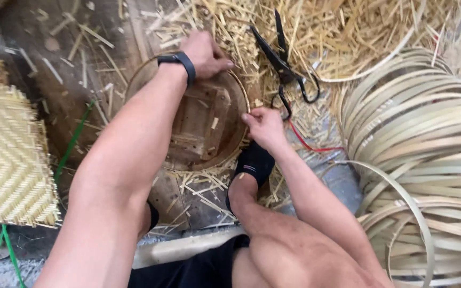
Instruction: The person sits on the floor making a round woven bamboo tray. They lay a square woven bamboo mat over a round wooden mold, trim the overhanging edges with scissors, press and shape the mat to the mold, fit a bent bamboo rim strip around the edge, and tuck and secure the rim to finish the tray.
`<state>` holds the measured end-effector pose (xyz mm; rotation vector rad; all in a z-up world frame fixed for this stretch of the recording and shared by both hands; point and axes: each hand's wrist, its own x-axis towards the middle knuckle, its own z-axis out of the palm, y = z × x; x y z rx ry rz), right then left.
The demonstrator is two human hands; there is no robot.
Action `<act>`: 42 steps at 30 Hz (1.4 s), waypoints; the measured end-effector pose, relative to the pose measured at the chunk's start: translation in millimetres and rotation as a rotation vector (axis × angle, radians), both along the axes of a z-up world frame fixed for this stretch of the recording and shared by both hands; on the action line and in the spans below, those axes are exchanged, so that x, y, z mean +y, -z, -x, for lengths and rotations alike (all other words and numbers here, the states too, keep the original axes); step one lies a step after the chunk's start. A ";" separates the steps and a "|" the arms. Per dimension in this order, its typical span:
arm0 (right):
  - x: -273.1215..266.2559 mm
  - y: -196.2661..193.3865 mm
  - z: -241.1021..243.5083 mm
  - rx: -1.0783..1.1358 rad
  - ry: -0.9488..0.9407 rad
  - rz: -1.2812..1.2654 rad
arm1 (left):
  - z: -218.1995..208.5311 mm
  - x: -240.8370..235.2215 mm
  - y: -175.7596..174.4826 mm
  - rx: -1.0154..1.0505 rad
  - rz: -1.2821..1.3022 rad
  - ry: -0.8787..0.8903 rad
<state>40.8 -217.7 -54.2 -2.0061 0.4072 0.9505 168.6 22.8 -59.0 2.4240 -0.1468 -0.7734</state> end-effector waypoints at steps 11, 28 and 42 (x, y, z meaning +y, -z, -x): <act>12.8 -15.3 -9.1 0.053 0.244 -0.031 | 8.5 -4.0 4.6 -0.047 -0.072 -0.096; 11.2 -19.6 29.3 -0.005 0.085 -0.124 | 64.9 137.7 -32.1 0.344 -0.053 -0.783; 15.1 -23.1 9.4 -0.037 0.125 -0.133 | 237.5 126.2 -22.4 0.379 0.455 -1.567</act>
